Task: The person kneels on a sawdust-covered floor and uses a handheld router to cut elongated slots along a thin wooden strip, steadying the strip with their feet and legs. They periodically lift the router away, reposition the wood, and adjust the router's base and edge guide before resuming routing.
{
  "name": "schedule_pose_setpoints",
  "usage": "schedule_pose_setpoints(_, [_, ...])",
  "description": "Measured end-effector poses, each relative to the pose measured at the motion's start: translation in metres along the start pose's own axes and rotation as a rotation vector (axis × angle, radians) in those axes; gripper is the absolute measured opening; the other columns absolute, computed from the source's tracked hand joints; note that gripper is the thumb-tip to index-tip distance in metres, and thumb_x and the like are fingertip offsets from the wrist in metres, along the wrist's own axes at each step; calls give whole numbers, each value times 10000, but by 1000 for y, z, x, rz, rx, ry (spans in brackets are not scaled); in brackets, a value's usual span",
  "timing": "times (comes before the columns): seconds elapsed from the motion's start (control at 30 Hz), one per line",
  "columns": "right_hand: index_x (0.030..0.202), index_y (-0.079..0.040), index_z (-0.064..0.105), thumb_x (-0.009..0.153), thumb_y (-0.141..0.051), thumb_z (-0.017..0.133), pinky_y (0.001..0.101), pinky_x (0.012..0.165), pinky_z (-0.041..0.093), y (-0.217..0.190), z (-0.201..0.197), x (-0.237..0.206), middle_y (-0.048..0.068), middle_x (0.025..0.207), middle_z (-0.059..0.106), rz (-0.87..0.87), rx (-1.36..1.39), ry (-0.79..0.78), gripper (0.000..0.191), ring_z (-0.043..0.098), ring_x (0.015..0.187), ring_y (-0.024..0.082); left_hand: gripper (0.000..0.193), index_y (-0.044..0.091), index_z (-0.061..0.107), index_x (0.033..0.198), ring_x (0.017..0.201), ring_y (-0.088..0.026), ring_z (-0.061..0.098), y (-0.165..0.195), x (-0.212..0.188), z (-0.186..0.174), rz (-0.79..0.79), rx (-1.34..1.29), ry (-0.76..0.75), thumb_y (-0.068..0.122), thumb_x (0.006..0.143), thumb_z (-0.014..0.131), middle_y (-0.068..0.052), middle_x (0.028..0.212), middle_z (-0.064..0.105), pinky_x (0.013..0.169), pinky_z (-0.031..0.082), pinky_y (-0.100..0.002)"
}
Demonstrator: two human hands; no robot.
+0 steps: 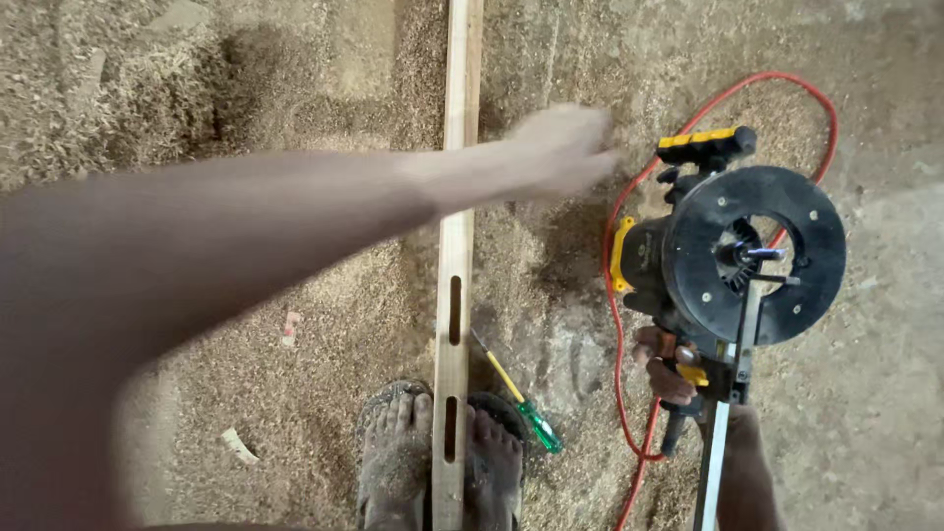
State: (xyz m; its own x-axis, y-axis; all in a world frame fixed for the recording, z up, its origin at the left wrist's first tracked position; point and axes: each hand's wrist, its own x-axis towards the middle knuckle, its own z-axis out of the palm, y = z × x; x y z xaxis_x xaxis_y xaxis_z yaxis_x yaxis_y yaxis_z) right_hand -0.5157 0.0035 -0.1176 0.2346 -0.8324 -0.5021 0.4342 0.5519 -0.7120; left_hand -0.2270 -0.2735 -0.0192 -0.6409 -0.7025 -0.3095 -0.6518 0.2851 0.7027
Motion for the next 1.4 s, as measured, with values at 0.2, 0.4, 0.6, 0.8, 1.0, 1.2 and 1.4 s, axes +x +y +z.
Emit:
schedule_pose_setpoints(0.2, [1264, 65, 629, 933, -256, 746, 299, 552, 448, 4, 2, -11, 189, 1051, 689, -24, -40, 131, 476, 570, 635, 171, 331, 58, 569, 706, 509, -136, 397, -73, -235, -36, -502, 45, -342, 178, 1010, 514, -53, 630, 511, 488, 395, -306])
schedule_pose_setpoints(0.4, [1378, 26, 564, 932, -389, 767, 420, 809, 573, 5, 5, -33, 144, 1213, 652, -14, 91, 101, 642, 667, 989, 291, 292, 125, 752, 1080, 764, -184, 730, -70, -324, 27, -737, -394, -83, 357, 927, 661, -88, 982, 732, 717, 627, -366])
schedule_pose_setpoints(0.6, [1539, 4, 457, 895, -287, 793, 441, 1087, 498, 8, -4, -64, 135, 1508, 566, -70, -51, 164, 782, 583, 1339, 280, 832, 182, 374, 1569, 1123, -214, 704, -61, -318, 102, -440, -621, 43, 302, 826, 728, -90, 1407, 608, 915, 593, -435])
schedule_pose_setpoints(0.8, [1540, 39, 461, 934, -231, 795, 462, 1060, 531, 13, 7, -71, 156, 1489, 588, -98, 42, 148, 742, 618, 1311, 277, 880, 147, 325, 1545, 1200, -267, 661, -55, -319, 117, -414, -700, -2, 309, 800, 764, -149, 1434, 556, 942, 549, -474])
schedule_pose_setpoints(1.0, [1559, 23, 456, 956, -239, 809, 438, 1042, 533, 11, 17, -65, 123, 1481, 586, -115, 74, 121, 746, 617, 1304, 241, 855, 143, 329, 1541, 1240, -257, 647, -52, -319, 111, -404, -704, -50, 274, 801, 737, -128, 1457, 512, 951, 557, -452])
schedule_pose_setpoints(1.2, [1505, 25, 478, 936, -221, 809, 463, 1052, 543, 14, 12, -67, 141, 1451, 606, -109, 65, 120, 702, 638, 1290, 281, 862, 131, 318, 1533, 1293, -257, 604, -46, -317, 110, -394, -752, -53, 223, 785, 736, -110, 1523, 447, 973, 537, -454])
schedule_pose_setpoints(1.4, [1530, 16, 499, 919, -249, 808, 476, 1007, 547, 19, 0, -70, 138, 1432, 630, -91, 63, 191, 734, 657, 1228, 274, 932, 204, 313, 1583, 1284, -273, 600, -45, -308, 110, -468, -669, -87, 197, 765, 760, -99, 1496, 474, 990, 514, -487])
